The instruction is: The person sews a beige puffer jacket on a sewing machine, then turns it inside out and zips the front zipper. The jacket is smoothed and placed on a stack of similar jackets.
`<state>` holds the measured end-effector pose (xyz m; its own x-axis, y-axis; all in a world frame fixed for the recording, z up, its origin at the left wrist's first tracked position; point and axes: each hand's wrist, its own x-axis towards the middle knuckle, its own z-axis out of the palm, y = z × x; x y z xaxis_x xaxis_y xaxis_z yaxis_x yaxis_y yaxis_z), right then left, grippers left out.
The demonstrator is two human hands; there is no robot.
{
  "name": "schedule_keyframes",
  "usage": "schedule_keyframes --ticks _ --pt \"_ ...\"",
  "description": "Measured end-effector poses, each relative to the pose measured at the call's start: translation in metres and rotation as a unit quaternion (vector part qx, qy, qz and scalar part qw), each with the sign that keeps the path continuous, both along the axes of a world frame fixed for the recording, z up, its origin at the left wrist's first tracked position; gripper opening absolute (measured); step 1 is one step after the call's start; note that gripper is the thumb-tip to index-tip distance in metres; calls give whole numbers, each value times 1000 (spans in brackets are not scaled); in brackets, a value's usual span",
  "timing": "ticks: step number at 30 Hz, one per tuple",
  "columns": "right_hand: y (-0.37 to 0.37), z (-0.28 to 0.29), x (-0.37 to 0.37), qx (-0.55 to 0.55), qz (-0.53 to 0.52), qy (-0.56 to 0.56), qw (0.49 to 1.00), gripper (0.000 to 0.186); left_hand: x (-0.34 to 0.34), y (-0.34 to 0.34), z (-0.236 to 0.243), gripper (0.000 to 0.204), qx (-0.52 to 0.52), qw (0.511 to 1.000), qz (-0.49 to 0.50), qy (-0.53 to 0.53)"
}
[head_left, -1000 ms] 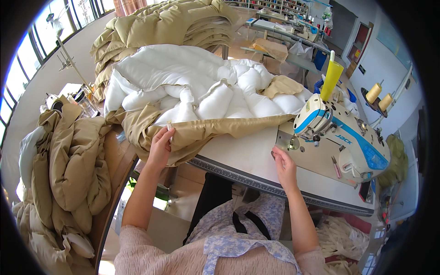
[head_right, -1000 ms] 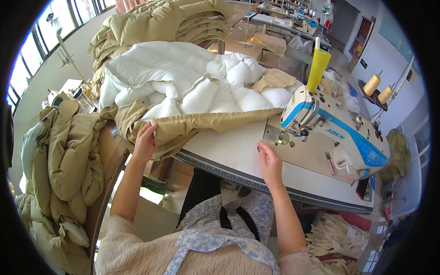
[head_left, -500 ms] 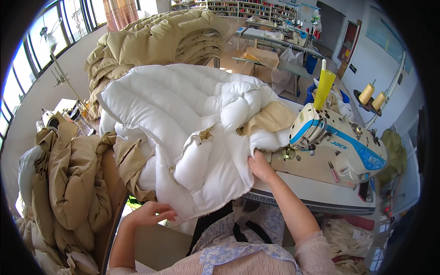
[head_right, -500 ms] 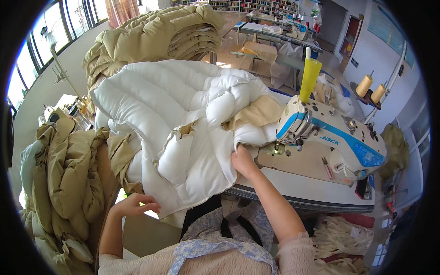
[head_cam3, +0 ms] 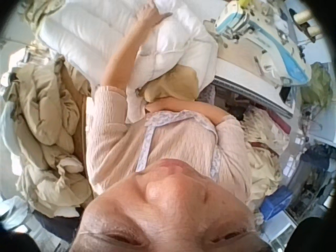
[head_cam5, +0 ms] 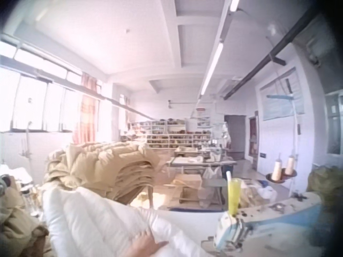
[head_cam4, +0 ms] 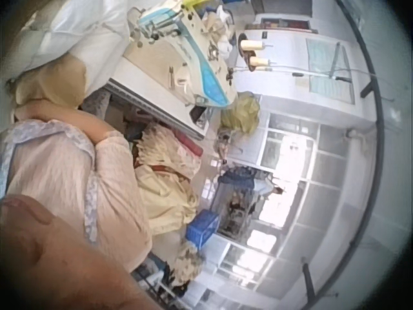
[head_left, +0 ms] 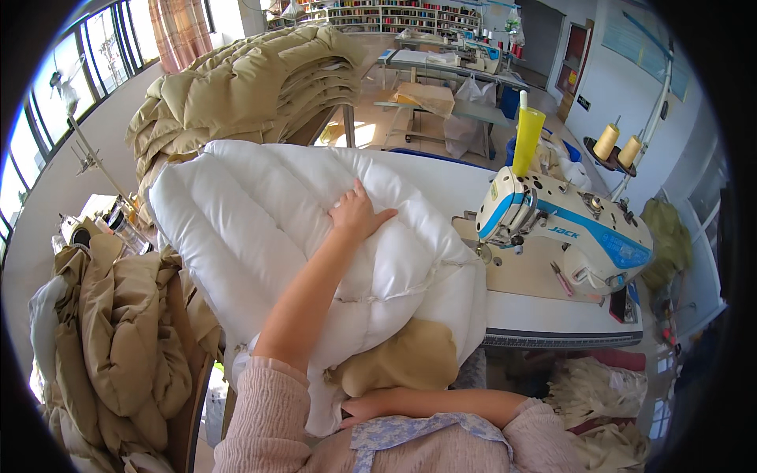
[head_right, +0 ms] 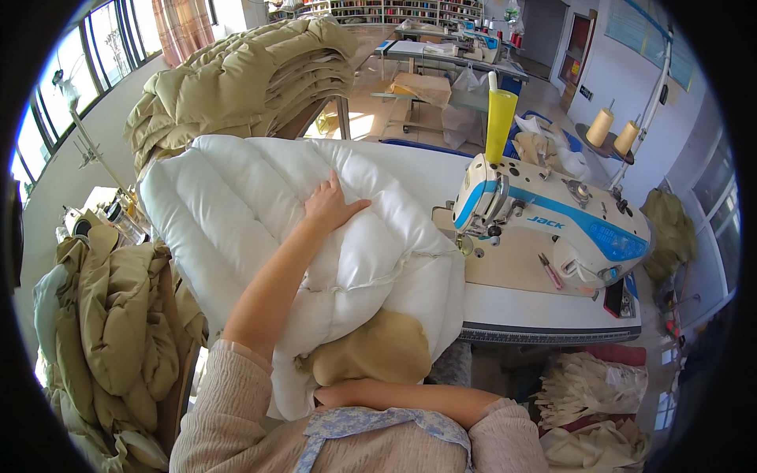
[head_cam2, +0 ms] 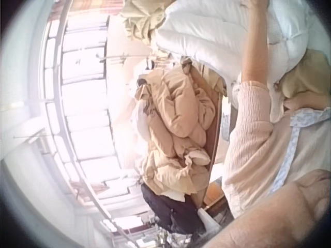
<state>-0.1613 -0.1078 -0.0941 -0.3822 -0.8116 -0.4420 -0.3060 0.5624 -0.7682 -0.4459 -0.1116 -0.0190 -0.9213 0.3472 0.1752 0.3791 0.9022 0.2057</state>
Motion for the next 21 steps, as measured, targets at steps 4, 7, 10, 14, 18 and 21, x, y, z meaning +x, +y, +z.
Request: schedule_keyframes --ticks 4,7,10,14,18,21 --pt "74 64 -4 -119 -61 -16 991 38 -11 -27 -41 41 92 995 -11 24" --pt "150 123 -1 -251 -438 175 845 20 10 -80 -11 20 598 801 -23 -31" --pt "194 142 -46 -217 -509 469 689 27 67 -142 37 32 872 459 -89 -149" --pt "180 123 -112 -310 -490 77 811 35 140 -167 70 33 887 389 -157 -192" --pt "102 73 -139 -225 -322 114 913 60 178 -158 76 34 881 388 -178 -207" --pt "45 38 -162 -288 -310 3 906 92 191 -154 80 34 874 401 -178 -207"
